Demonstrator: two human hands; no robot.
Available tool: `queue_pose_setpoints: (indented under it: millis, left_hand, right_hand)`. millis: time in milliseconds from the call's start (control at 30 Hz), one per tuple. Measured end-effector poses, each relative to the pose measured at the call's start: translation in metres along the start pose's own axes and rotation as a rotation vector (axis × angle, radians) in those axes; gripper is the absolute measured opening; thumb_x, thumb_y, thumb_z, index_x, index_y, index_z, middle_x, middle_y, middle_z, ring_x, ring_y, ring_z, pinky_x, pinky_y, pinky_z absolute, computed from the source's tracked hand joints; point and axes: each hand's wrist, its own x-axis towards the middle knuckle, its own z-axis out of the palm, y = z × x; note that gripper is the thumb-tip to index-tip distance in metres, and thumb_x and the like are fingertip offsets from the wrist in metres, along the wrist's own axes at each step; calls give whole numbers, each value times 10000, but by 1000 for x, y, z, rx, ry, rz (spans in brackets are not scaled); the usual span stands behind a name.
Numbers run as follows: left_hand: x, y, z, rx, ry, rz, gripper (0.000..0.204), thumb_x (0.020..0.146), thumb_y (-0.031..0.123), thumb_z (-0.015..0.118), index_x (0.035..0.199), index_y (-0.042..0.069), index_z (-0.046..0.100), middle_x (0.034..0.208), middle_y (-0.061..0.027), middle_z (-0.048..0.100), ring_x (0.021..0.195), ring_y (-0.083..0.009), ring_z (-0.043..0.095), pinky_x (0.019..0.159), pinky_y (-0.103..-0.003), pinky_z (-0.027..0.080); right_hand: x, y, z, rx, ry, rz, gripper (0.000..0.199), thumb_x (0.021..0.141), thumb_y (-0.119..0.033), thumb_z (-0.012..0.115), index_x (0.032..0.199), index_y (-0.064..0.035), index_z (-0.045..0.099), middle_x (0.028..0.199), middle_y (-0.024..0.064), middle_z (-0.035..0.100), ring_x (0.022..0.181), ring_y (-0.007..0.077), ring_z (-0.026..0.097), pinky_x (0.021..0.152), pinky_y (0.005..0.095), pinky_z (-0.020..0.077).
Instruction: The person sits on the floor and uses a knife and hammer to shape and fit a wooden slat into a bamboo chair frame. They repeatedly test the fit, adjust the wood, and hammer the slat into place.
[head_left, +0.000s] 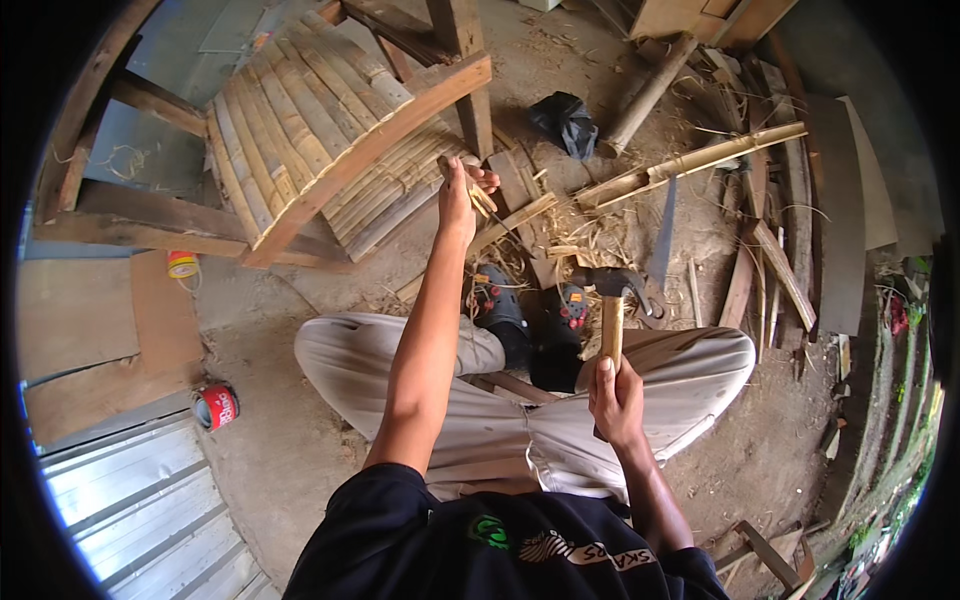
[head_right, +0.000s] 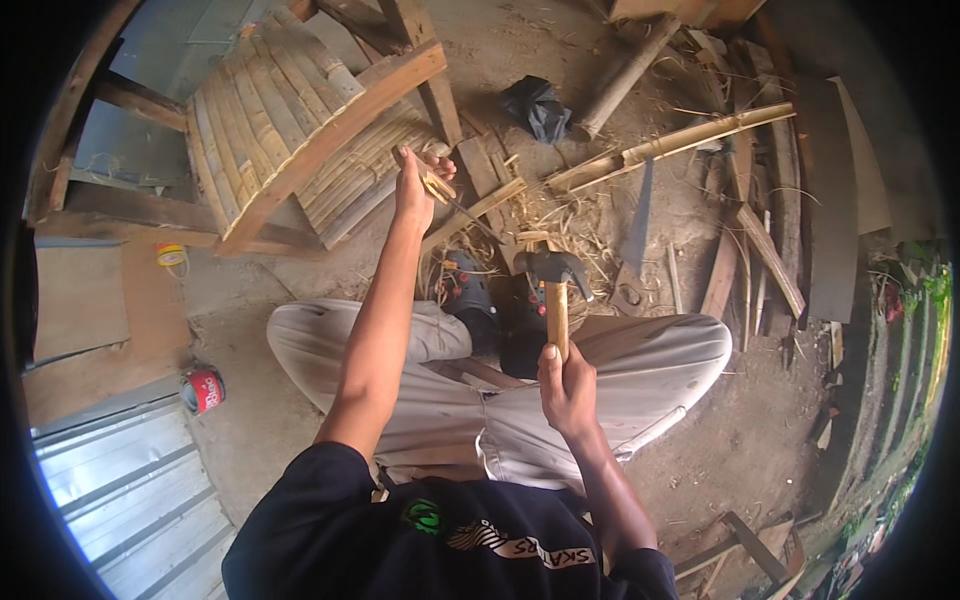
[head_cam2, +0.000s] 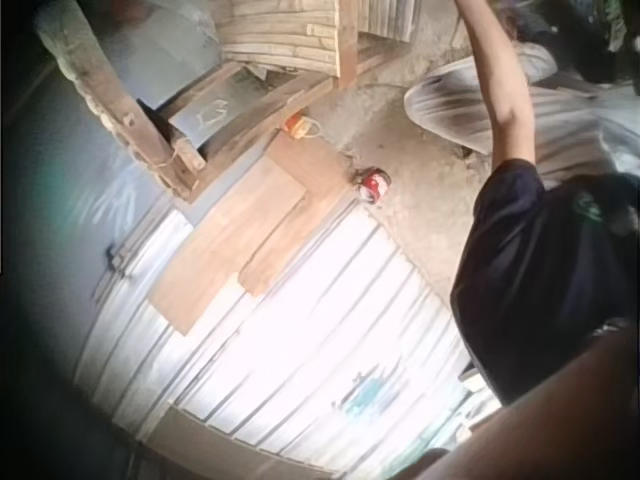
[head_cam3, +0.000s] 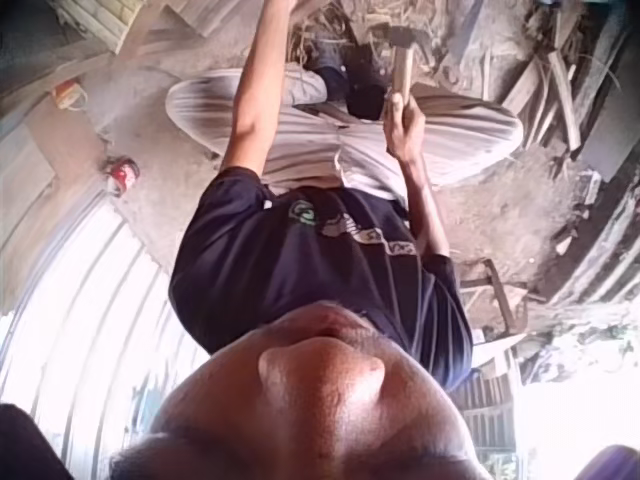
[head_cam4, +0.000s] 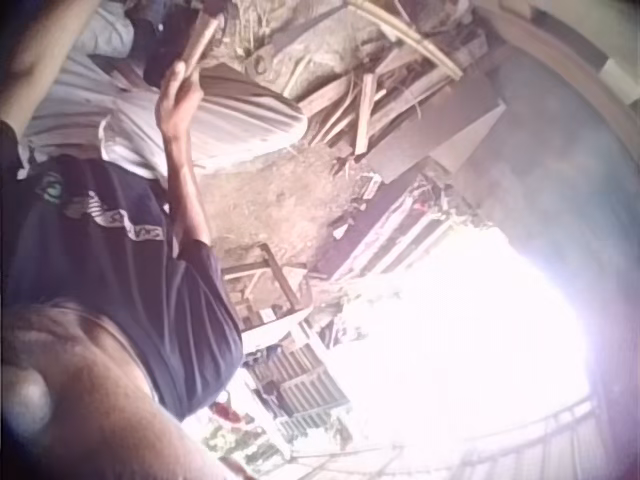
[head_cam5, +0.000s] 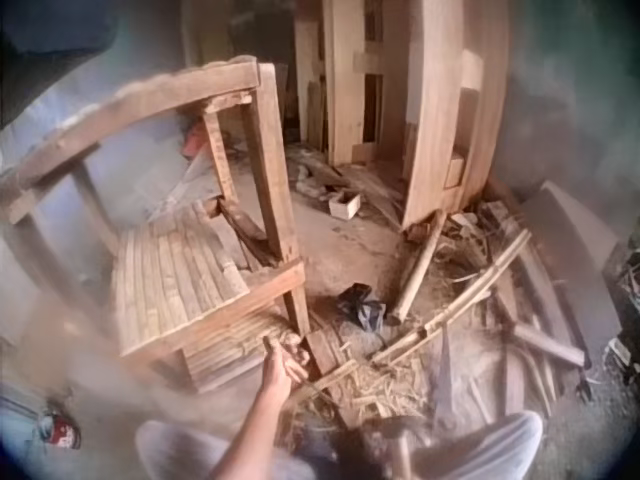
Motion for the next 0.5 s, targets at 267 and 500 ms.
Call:
queue_pose_setpoints:
  millis: [267,500]
  left_hand:
    - [-35,10,2,-189,12,120,590,880,692,506,781,114,448,547,-23,405,521,-163,446,572,-309,398]
    - [-56,21,6,-280,5,193,514,878,605,532,792,107,441,501,-16,396,456,-149,424,481,-289,358]
  right_hand:
    - [-25,30,22,134,-68,131,346,1050,-378,430,869,-85,461,613,-43,422,459,33,366,407,208,318]
    - [-18,32,17,-29,-4,131,447,1038,-397,454,815,-15,517,598,22,478,566,104,458,525,309,398]
